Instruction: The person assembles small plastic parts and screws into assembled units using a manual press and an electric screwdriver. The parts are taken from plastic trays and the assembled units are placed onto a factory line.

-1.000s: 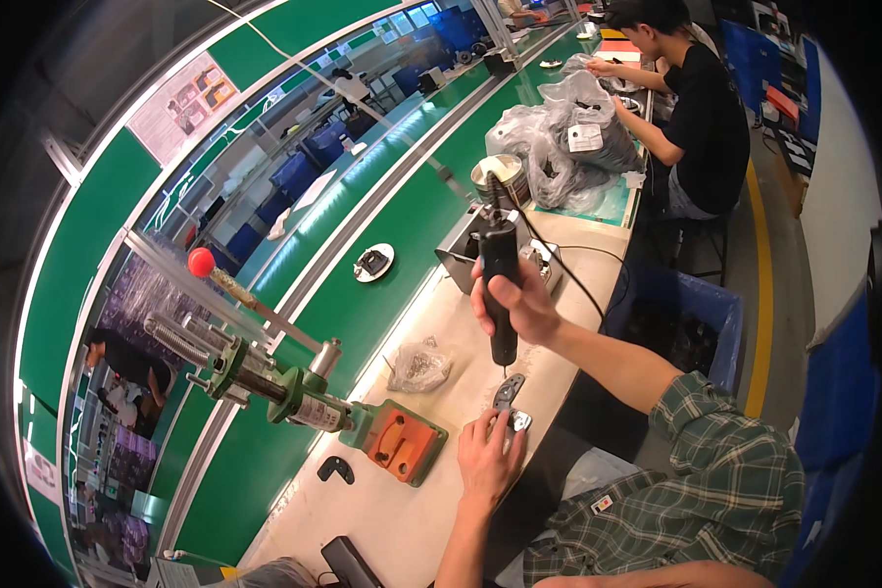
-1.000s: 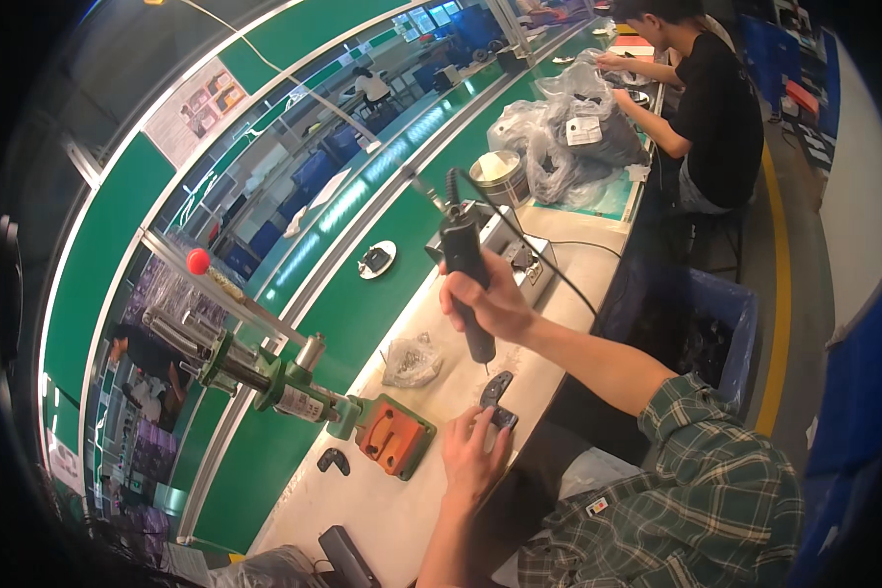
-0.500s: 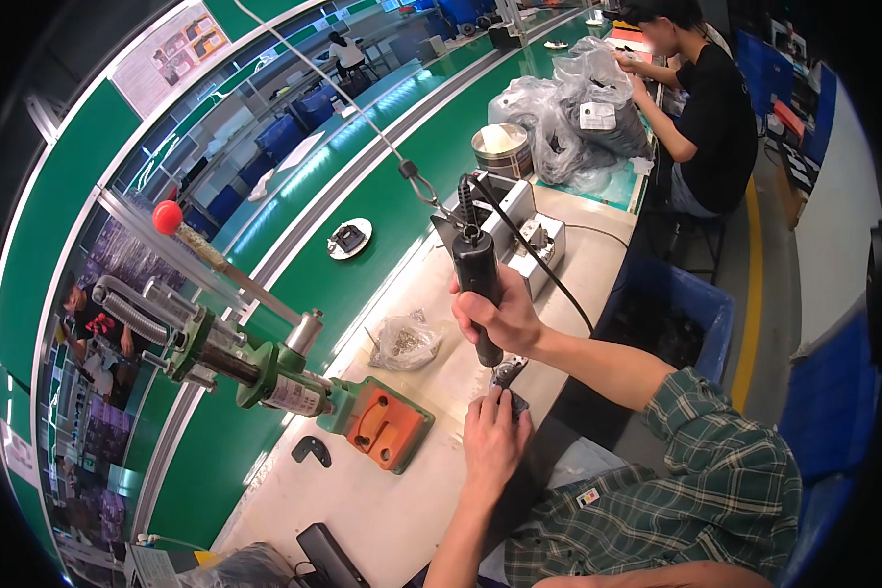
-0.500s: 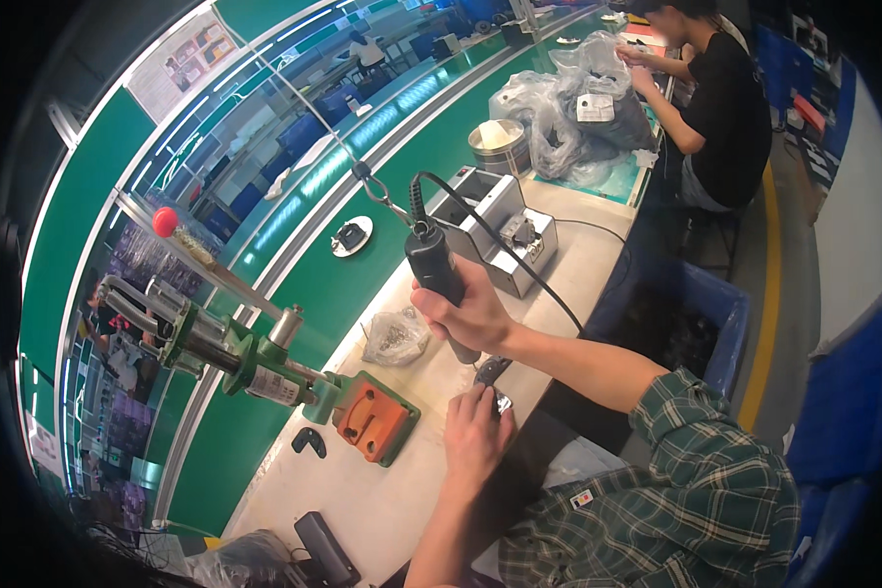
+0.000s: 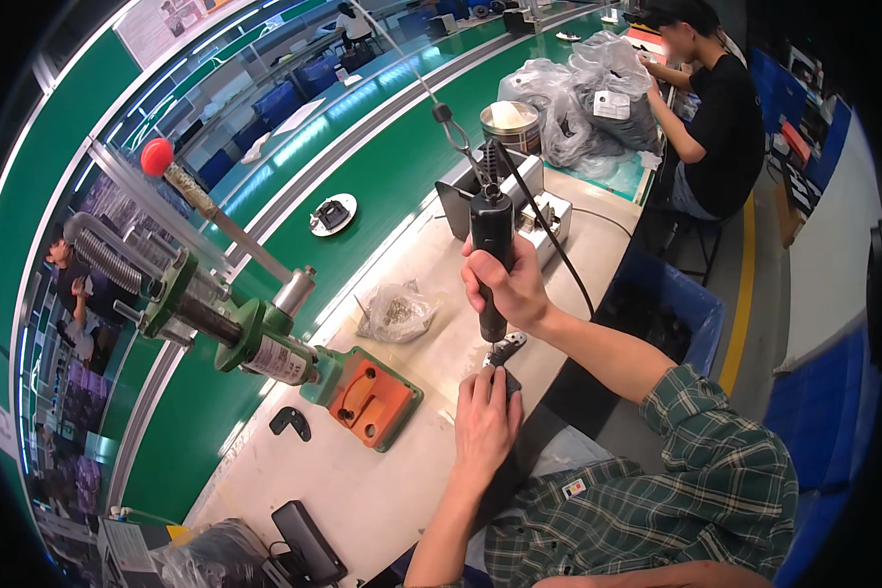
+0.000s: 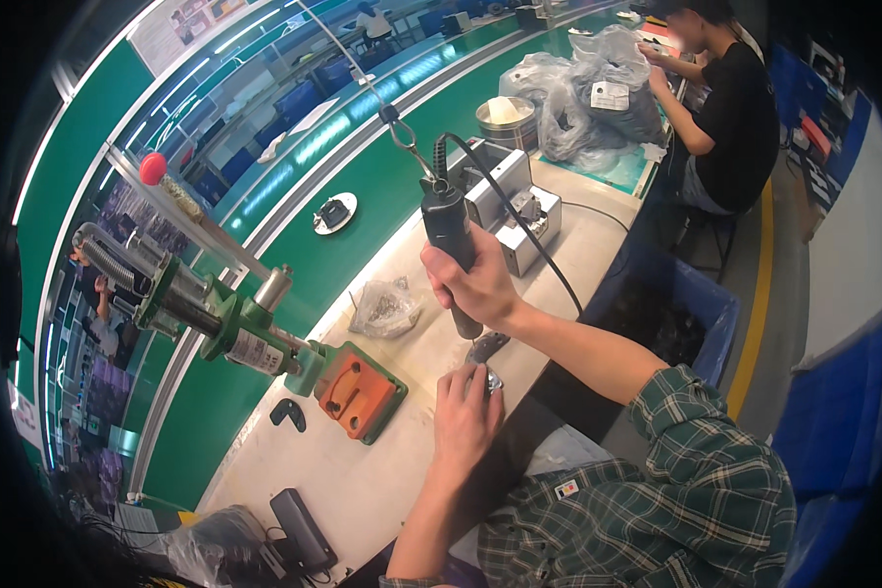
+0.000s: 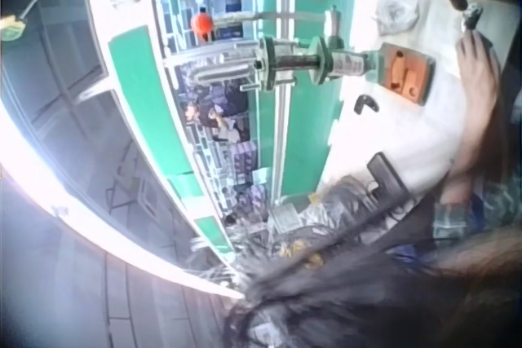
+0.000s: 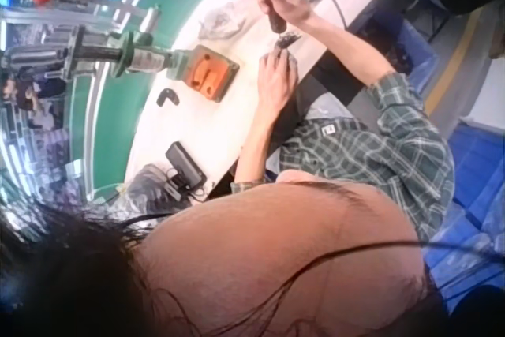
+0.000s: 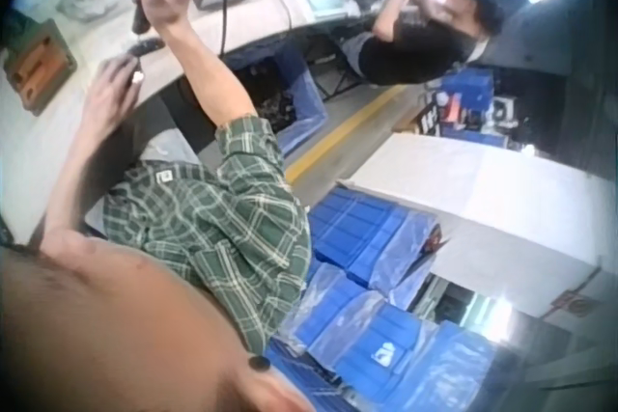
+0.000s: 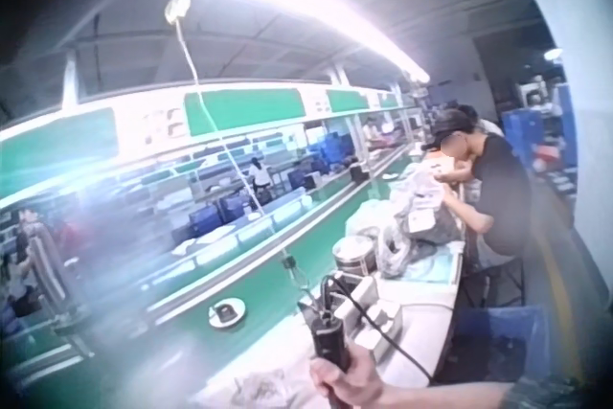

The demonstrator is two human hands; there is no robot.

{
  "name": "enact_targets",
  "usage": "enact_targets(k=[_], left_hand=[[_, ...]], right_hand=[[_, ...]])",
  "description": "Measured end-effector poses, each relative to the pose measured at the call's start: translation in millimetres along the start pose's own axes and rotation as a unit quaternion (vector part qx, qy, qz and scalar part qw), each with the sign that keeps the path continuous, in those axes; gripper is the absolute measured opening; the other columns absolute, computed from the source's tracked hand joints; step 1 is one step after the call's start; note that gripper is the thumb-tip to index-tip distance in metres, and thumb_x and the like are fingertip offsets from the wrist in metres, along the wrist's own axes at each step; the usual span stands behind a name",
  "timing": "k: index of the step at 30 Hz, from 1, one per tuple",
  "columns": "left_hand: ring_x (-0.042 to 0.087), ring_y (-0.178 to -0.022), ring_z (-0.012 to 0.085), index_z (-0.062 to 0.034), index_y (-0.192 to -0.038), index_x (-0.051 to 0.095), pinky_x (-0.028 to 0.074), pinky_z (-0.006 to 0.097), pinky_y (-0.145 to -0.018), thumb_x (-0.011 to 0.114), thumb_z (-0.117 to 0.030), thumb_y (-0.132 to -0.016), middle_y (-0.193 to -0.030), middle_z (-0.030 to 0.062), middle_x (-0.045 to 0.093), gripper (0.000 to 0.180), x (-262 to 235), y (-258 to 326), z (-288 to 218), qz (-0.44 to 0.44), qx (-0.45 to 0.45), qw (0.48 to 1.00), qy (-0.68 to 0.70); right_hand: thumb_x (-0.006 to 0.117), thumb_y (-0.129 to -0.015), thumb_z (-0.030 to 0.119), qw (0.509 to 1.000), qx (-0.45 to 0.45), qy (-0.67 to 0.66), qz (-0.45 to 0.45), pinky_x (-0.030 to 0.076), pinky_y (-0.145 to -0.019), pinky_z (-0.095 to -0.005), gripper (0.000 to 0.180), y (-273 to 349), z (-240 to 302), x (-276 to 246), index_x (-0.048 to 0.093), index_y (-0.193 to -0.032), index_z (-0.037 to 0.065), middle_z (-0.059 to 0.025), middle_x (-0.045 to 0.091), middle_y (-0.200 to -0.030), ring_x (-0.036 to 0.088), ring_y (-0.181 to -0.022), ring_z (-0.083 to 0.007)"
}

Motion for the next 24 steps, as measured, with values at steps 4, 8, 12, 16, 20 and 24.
enact_targets(k=[4, 8, 12, 16, 20, 24], left_hand=[[0.059, -0.113, 0.0399, 0.0082, -0.126, 0.064, 0.051, 0.046, -0.1, 0.073, -0.013, -0.092, -0.129, 0.022, 0.062, 0.042, -2.4, -0.6, -1.1, -0.002, -0.001, 1.0, 0.007], [0.059, -0.113, 0.0397, 0.0081, -0.126, 0.064, 0.052, 0.046, -0.1, 0.073, -0.013, -0.092, -0.129, 0.0217, 0.062, 0.042, -3.3, -1.1, -0.6, -0.006, -0.001, 1.0, 0.008], [0.059, -0.114, 0.0397, 0.0084, -0.126, 0.065, 0.052, 0.045, -0.1, 0.073, -0.013, -0.091, -0.129, 0.0216, 0.062, 0.042, -2.9, -2.0, -0.7, -0.003, -0.005, 1.0, 0.01], [0.059, -0.114, 0.0398, 0.0084, -0.126, 0.065, 0.052, 0.045, -0.1, 0.074, -0.013, -0.091, -0.128, 0.0218, 0.062, 0.042, -2.4, -1.6, 0.4, -0.006, -0.003, 1.0, 0.01], [0.059, -0.114, 0.0397, 0.0084, -0.126, 0.065, 0.052, 0.046, -0.1, 0.074, -0.013, -0.091, -0.128, 0.0218, 0.062, 0.042, -4.1, -2.2, -0.9, -0.003, -0.003, 1.0, 0.009], [0.059, -0.114, 0.0394, 0.0082, -0.126, 0.065, 0.052, 0.045, -0.1, 0.073, -0.013, -0.091, -0.128, 0.0216, 0.062, 0.042, -2.1, -2.9, -0.6, 0.001, -0.004, 1.0, 0.008]], right_hand=[[0.067, -0.101, 0.026, 1.0, -0.003, -0.003, 0.004, 0.047, -0.05, -0.0273, 0.029, 0.7, -1.6, 3.0, 0.054, -0.11, 0.001, -0.0066, 0.059, -0.071, 0.055, -0.052, -0.0118], [0.066, -0.101, 0.025, 1.0, 0.009, 0.008, -0.004, 0.047, -0.05, -0.0272, 0.028, 0.8, -3.3, 0.9, 0.054, -0.11, 0.002, -0.0068, 0.06, -0.072, 0.056, -0.052, -0.012], [0.067, -0.101, 0.026, 1.0, 0.012, 0.013, -0.006, 0.048, -0.05, -0.0273, 0.029, 0.5, -4.3, -1.7, 0.055, -0.111, 0.002, -0.0069, 0.06, -0.072, 0.056, -0.053, -0.0121], [0.067, -0.101, 0.027, 1.0, 0.013, 0.009, -0.001, 0.048, -0.05, -0.0274, 0.03, 0.5, -9.4, -2.4, 0.054, -0.111, 0.002, -0.0069, 0.06, -0.072, 0.056, -0.053, -0.0121], [0.067, -0.101, 0.027, 1.0, 0.001, 0.011, 0.012, 0.048, -0.051, -0.0274, 0.03, 1.7, -6.1, 1.5, 0.054, -0.111, 0.002, -0.007, 0.06, -0.073, 0.057, -0.053, -0.0121], [0.069, -0.101, 0.026, 1.0, 0.0, 0.012, 0.028, 0.048, -0.051, -0.027, 0.031, 4.5, -5.9, 5.1, 0.054, -0.111, 0.001, -0.007, 0.06, -0.072, 0.057, -0.054, -0.012]])
Point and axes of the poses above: each hand's wrist, its own y-axis away from the middle knuckle, its own x-axis out of the palm, z = x × y, the point moved 9 cm from there along -y, towards the middle knuckle
